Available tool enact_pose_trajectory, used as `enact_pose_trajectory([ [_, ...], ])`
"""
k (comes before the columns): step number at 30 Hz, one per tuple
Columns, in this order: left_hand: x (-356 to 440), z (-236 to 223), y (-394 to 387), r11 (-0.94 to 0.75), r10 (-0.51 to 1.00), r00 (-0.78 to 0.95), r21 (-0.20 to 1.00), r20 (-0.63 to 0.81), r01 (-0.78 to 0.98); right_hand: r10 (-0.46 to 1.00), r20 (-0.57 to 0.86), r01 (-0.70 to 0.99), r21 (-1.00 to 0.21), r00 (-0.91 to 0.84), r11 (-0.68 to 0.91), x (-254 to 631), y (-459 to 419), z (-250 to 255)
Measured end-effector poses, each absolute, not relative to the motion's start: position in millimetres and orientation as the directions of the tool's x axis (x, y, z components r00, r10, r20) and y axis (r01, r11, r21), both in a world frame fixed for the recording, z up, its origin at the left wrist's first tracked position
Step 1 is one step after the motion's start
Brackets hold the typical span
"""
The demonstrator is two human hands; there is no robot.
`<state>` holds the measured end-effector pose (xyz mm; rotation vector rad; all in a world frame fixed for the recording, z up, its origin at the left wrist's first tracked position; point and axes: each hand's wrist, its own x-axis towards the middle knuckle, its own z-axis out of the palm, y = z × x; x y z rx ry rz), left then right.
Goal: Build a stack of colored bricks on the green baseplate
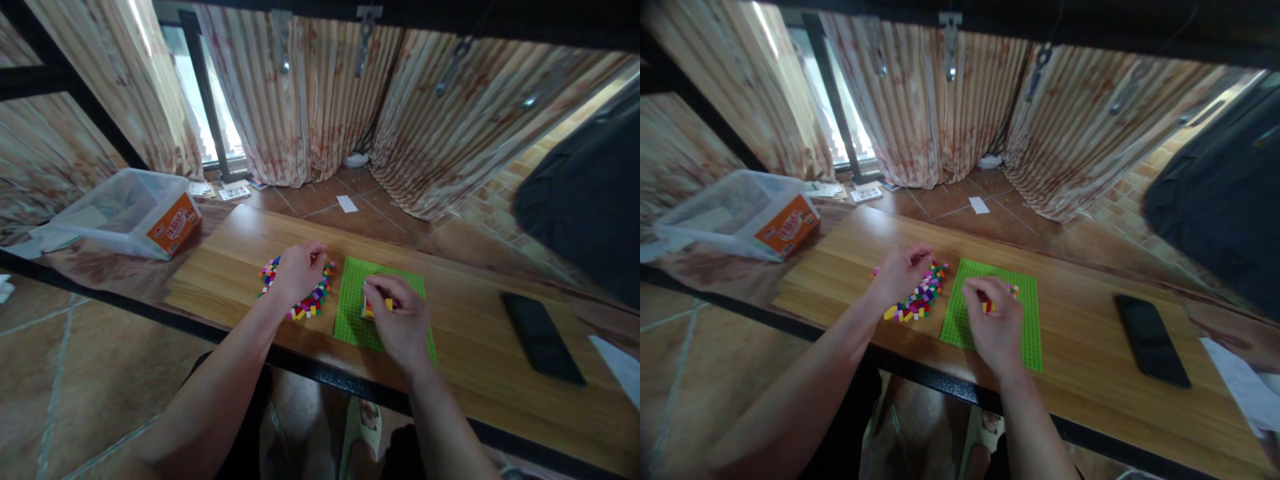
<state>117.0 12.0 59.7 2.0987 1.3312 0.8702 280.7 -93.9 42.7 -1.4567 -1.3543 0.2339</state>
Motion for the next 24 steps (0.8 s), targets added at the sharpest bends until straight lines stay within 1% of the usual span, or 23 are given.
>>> enact_pose_trajectory([
  [1, 116.6, 59.4, 12.6, -0.391, 0.918, 0.306, 0.703, 0.252, 0.593, 0.844, 0.495, 0.624, -0.731, 0.206, 0.276, 269.4, -97.4, 43.3],
  [2, 116.4, 59.0, 13.2, -0.388, 0.920, 0.295, 0.707, 0.258, 0.592, 0.882, 0.464, 0.635, -0.707, 0.082, 0.312, 259.2, -100.6, 42.9],
  [3, 116.2, 58.6, 13.8, -0.385, 0.922, 0.285, 0.711, 0.264, 0.588, 0.907, 0.422, 0.644, -0.692, -0.006, 0.326, 250.4, -103.1, 41.4],
  [5, 115.6, 58.4, 14.9, -0.384, 0.923, 0.272, 0.718, 0.274, 0.580, 0.934, 0.348, 0.681, -0.665, -0.081, 0.307, 237.6, -105.4, 35.8],
  [7, 114.0, 59.4, 16.0, -0.386, 0.922, 0.265, 0.726, 0.283, 0.569, 0.950, 0.299, 0.726, -0.634, -0.089, 0.268, 230.3, -104.4, 28.2],
  [10, 109.4, 62.6, 18.3, -0.377, 0.926, 0.234, 0.744, 0.295, 0.551, 0.958, 0.271, 0.764, -0.598, -0.093, 0.244, 223.2, -100.6, 17.8],
  [14, 102.1, 65.5, 22.8, -0.358, 0.933, 0.168, 0.779, 0.317, 0.515, 0.951, 0.270, 0.785, -0.552, -0.151, 0.281, 213.3, -98.6, 8.4],
  [17, 98.4, 66.4, 24.3, -0.357, 0.933, 0.151, 0.797, 0.325, 0.486, 0.944, 0.275, 0.806, -0.508, -0.183, 0.304, 208.4, -97.9, 2.9],
  [24, 96.5, 69.6, 21.3, -0.348, 0.937, 0.164, 0.800, 0.308, 0.488, 0.957, 0.248, 0.844, -0.471, -0.151, 0.255, 211.0, -90.7, 2.6],
])
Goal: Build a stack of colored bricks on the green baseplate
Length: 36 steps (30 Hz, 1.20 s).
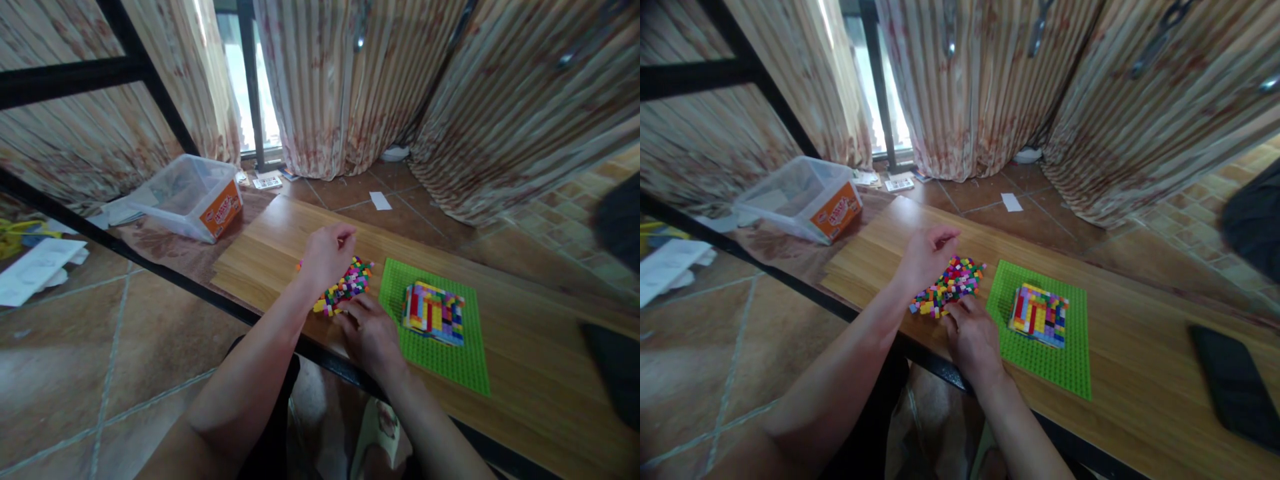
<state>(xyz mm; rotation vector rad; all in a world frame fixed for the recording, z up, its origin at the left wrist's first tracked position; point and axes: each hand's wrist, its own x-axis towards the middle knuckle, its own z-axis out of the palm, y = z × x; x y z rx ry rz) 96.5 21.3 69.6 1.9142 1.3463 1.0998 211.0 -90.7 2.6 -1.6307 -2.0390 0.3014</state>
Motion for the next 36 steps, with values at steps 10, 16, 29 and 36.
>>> enact_pose_trajectory([
  [10, 99.1, 67.6, 20.9, -0.349, 0.937, 0.182, 0.776, 0.299, 0.525, 0.956, 0.278, 0.861, -0.459, -0.095, 0.219, 229.5, -83.9, 1.5],
  [16, 100.4, 67.1, 20.8, -0.359, 0.933, 0.209, 0.764, 0.292, 0.536, 0.956, 0.287, 0.875, -0.446, -0.059, 0.188, 231.5, -84.3, 3.4],
  [29, 102.7, 63.0, 21.0, -0.366, 0.930, 0.236, 0.748, 0.281, 0.554, 0.966, 0.254, 0.901, -0.405, -0.050, 0.153, 230.9, -85.4, 4.7],
  [36, 102.9, 63.4, 20.2, -0.377, 0.926, 0.242, 0.749, 0.290, 0.544, 0.963, 0.270, 0.863, -0.482, -0.017, 0.150, 223.8, -84.3, 10.3],
])
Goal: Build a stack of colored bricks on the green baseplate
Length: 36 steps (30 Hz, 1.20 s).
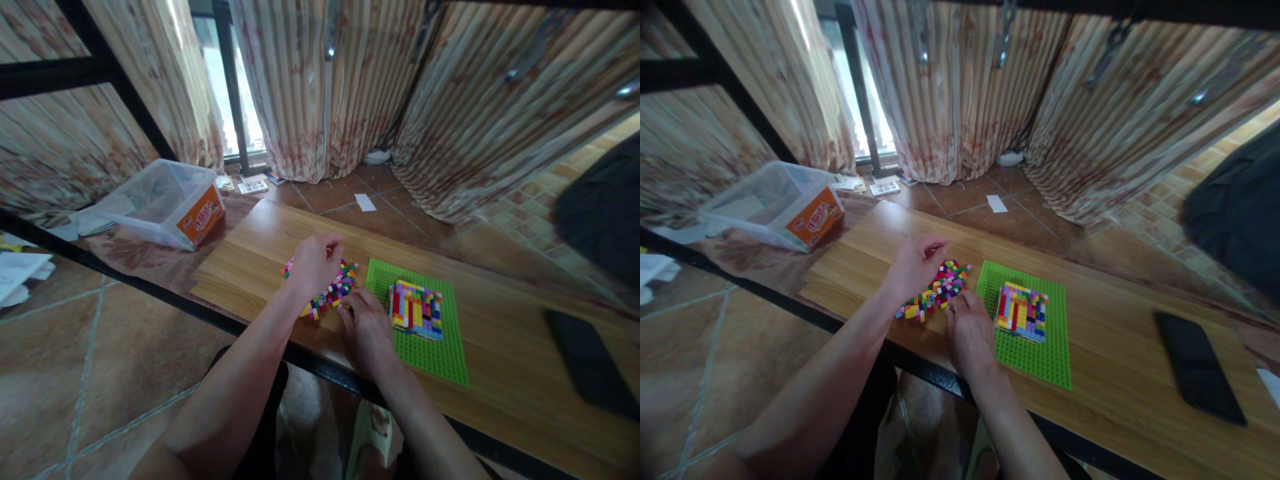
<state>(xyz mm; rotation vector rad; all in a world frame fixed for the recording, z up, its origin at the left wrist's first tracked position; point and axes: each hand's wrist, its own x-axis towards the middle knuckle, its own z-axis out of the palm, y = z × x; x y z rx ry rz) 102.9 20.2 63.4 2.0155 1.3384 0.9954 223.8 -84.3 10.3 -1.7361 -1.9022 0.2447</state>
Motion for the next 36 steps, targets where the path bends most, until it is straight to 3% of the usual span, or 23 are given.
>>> enact_pose_trajectory([
  [6, 102.9, 61.4, 20.6, -0.387, 0.922, 0.249, 0.756, 0.297, 0.529, 0.938, 0.300, 0.681, -0.724, 0.173, 0.106, 245.6, -91.2, 39.9],
  [13, 105.7, 61.1, 19.8, -0.402, 0.915, 0.284, 0.731, 0.288, 0.551, 0.777, 0.326, 0.563, -0.826, 0.538, -0.043, 319.4, -98.7, 47.7],
  [20, 113.1, 60.6, 15.1, -0.418, 0.907, 0.313, 0.682, 0.280, 0.600, 0.828, 0.242, 0.616, -0.773, 0.506, -0.151, 341.3, -103.9, 35.7],
  [28, 115.7, 58.7, 12.3, -0.457, 0.888, 0.357, 0.641, 0.289, 0.617, 0.843, 0.360, 0.820, -0.552, 0.399, -0.153, 332.4, -98.8, 31.5],
  [36, 115.4, 61.2, 10.4, -0.448, 0.892, 0.363, 0.643, 0.270, 0.621, 0.848, 0.345, 0.835, -0.518, 0.402, -0.185, 331.7, -95.9, 26.6],
])
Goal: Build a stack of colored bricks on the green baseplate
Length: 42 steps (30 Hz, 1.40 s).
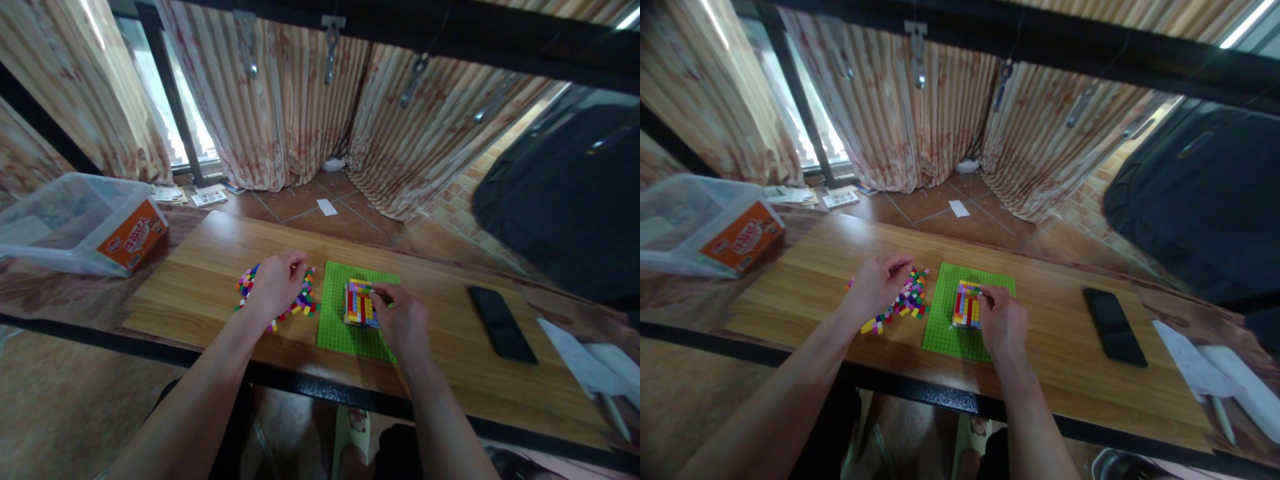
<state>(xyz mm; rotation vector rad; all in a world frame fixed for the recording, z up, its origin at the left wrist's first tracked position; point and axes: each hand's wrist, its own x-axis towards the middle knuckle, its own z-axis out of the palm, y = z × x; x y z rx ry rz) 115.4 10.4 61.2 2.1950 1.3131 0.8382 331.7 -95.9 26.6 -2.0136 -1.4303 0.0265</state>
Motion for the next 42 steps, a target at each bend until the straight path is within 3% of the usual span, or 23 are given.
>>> enact_pose_trajectory([
  [15, 116.1, 63.5, 10.3, -0.414, 0.905, 0.378, 0.609, 0.194, 0.677, 0.794, 0.225, 0.645, -0.721, 0.565, -0.255, 338.5, -96.5, 34.3],
  [19, 116.8, 65.3, 9.4, -0.404, 0.909, 0.373, 0.609, 0.186, 0.682, 0.723, 0.257, 0.635, -0.707, 0.641, -0.311, 344.5, -92.2, 31.6],
  [26, 116.3, 66.4, 9.0, -0.406, 0.908, 0.378, 0.609, 0.182, 0.681, 0.773, 0.262, 0.716, -0.618, 0.577, -0.326, 342.0, -79.5, 18.0],
  [42, 117.2, 62.5, 10.1, -0.419, 0.900, 0.398, 0.607, 0.179, 0.675, 0.806, 0.182, 0.631, -0.725, 0.563, -0.277, 330.7, -79.2, 11.3],
])
